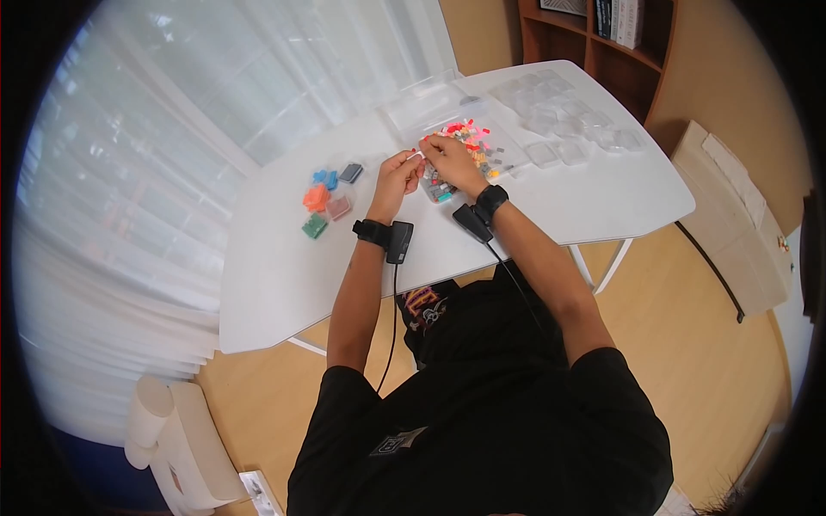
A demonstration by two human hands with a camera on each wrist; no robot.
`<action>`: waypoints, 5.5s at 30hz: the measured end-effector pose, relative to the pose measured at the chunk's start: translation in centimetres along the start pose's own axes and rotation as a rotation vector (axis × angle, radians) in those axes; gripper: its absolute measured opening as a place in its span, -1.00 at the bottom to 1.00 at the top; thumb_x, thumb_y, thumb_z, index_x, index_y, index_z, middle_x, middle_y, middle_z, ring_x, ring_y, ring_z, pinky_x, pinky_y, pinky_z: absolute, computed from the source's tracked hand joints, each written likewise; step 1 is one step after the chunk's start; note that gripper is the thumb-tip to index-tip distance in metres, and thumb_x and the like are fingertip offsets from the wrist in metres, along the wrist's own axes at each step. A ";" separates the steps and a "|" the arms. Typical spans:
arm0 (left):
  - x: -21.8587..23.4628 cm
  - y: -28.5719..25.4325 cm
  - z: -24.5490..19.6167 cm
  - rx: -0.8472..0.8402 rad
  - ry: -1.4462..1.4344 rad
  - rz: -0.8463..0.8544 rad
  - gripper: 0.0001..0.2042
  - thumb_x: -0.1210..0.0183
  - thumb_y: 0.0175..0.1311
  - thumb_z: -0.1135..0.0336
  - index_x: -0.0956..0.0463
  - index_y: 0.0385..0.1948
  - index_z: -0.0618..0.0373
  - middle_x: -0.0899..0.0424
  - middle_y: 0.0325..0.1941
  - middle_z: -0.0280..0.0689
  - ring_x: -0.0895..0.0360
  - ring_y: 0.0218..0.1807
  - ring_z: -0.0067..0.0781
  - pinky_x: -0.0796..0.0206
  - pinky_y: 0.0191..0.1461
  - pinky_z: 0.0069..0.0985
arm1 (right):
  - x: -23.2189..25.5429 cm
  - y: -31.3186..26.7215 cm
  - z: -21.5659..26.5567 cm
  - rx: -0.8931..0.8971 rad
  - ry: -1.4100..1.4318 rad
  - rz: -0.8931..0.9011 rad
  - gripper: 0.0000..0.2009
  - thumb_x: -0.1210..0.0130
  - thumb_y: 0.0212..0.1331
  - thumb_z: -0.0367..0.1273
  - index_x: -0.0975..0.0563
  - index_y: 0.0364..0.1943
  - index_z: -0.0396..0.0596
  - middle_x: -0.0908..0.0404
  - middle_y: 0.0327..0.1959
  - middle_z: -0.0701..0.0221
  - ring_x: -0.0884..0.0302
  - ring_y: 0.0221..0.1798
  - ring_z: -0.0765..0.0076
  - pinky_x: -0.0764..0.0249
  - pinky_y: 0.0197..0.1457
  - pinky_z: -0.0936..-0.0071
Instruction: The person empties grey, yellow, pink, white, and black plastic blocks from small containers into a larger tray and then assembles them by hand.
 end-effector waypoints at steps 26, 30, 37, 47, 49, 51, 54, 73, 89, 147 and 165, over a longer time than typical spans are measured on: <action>-0.3 0.1 0.6 0.013 0.000 0.053 -0.83 -0.01 0.39 0.26 -0.40 -0.32 0.16 -0.29 -0.60 -0.52 -0.06 -0.69 -0.82 0.15 -0.66 -0.76 | -0.8 -0.2 -1.1 -0.107 0.071 0.123 -0.68 0.03 0.25 -0.25 -0.51 -0.50 -0.24 -0.47 -0.65 0.32 -0.34 -0.56 0.45 -0.29 -0.40 0.43; -0.2 0.0 0.5 0.000 0.002 0.053 -0.85 0.00 0.39 0.28 -0.40 -0.26 0.17 -0.29 -0.61 -0.53 -0.05 -0.70 -0.83 0.15 -0.66 -0.76 | -0.8 -0.2 -1.8 -0.180 0.127 0.117 -0.66 0.03 0.25 -0.24 -0.49 -0.53 -0.25 -0.48 -0.65 0.31 -0.34 -0.57 0.45 -0.29 -0.41 0.42; 0.7 0.6 0.5 -0.082 0.316 -0.119 -0.82 -0.02 0.38 0.26 -0.48 -0.30 0.18 -0.29 -0.64 -0.55 -0.04 -0.72 -0.85 0.17 -0.69 -0.76 | 1.6 -0.2 1.5 0.043 0.016 -0.104 -0.66 -0.05 0.21 -0.21 -0.51 -0.55 -0.24 -0.53 -0.63 0.26 -0.43 -0.54 0.44 -0.31 -0.41 0.41; 0.3 0.2 0.4 0.012 -0.109 -0.013 -0.70 0.15 0.46 0.17 -0.43 -0.06 0.20 -0.26 -0.58 -0.52 -0.07 -0.67 -0.78 0.13 -0.64 -0.76 | 0.3 -0.1 0.1 0.003 0.000 -0.026 -0.66 -0.06 0.20 -0.18 -0.52 -0.52 -0.22 -0.52 -0.59 0.22 -0.45 -0.50 0.29 -0.34 -0.35 0.39; -0.5 -0.1 0.0 0.011 -0.143 0.031 -0.69 0.16 0.46 0.18 -0.40 0.00 0.20 -0.26 -0.56 -0.51 -0.07 -0.65 -0.77 0.12 -0.62 -0.75 | -0.1 -0.2 0.3 0.045 0.017 -0.009 -0.67 -0.05 0.21 -0.19 -0.51 -0.50 -0.21 -0.51 -0.60 0.22 -0.44 -0.49 0.29 -0.34 -0.35 0.38; -0.7 -0.1 0.2 0.031 -0.125 0.026 -0.73 0.13 0.45 0.20 -0.39 -0.05 0.19 -0.30 -0.57 -0.49 -0.10 -0.67 -0.75 0.10 -0.63 -0.74 | -0.4 -0.3 0.3 0.044 -0.005 0.026 -0.69 -0.05 0.20 -0.20 -0.51 -0.47 -0.21 -0.51 -0.59 0.23 -0.44 -0.49 0.28 -0.34 -0.35 0.38; -0.3 0.0 0.1 -0.015 -0.027 -0.013 -0.79 0.09 0.43 0.22 -0.39 -0.15 0.16 -0.36 -0.56 -0.46 -0.15 -0.67 -0.75 0.07 -0.62 -0.74 | -0.5 0.0 -0.1 0.041 -0.003 0.040 -0.71 -0.04 0.20 -0.22 -0.51 -0.45 -0.21 -0.52 -0.57 0.23 -0.44 -0.49 0.28 -0.34 -0.35 0.38; 0.3 0.0 -0.4 -0.094 0.011 -0.038 -0.84 0.06 0.41 0.25 -0.37 -0.28 0.12 -0.44 -0.54 -0.40 -0.23 -0.66 -0.72 0.01 -0.62 -0.73 | -0.8 -0.2 -0.5 -0.074 0.185 0.072 -0.70 -0.02 0.24 -0.25 -0.50 -0.50 -0.22 -0.45 -0.64 0.43 -0.34 -0.54 0.55 -0.28 -0.41 0.54; 0.0 0.2 -0.1 -0.052 -0.061 0.004 -0.84 0.00 0.39 0.23 -0.37 -0.23 0.11 -0.48 -0.53 -0.38 -0.28 -0.65 -0.72 -0.01 -0.60 -0.73 | -1.4 -0.4 -1.0 -0.140 0.234 0.147 -0.70 0.02 0.28 -0.25 -0.51 -0.46 -0.21 -0.52 -0.62 0.43 -0.38 -0.56 0.55 -0.32 -0.45 0.53; 0.6 0.2 -0.2 -0.125 -0.116 -0.045 -0.79 -0.07 0.31 0.36 -0.47 -0.14 0.30 -0.60 -0.34 -0.30 -0.41 -0.51 -0.66 -0.19 -0.42 -0.70 | 0.1 -0.3 0.6 0.050 -0.059 0.002 -0.76 -0.04 0.17 -0.27 -0.53 -0.40 -0.20 -0.61 -0.49 0.20 -0.56 -0.43 0.18 -0.41 -0.31 0.36; 0.3 -0.4 -1.7 -0.146 0.284 -0.095 -0.65 -0.13 0.21 0.54 -0.43 0.06 0.29 -0.57 -0.22 -0.36 -0.55 -0.35 -0.61 -0.33 -0.34 -0.74 | 0.0 0.3 -1.6 -0.238 0.345 0.084 -0.49 0.30 0.40 -0.02 -0.50 -0.20 -0.21 -0.44 -0.57 0.47 -0.40 -0.44 0.56 -0.38 -0.28 0.58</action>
Point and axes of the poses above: each hand's wrist, its own y-axis towards the middle knuckle, its own x-axis out of the back of the hand, z = x × y, the point moved 9 cm from there along y, towards the middle knuckle
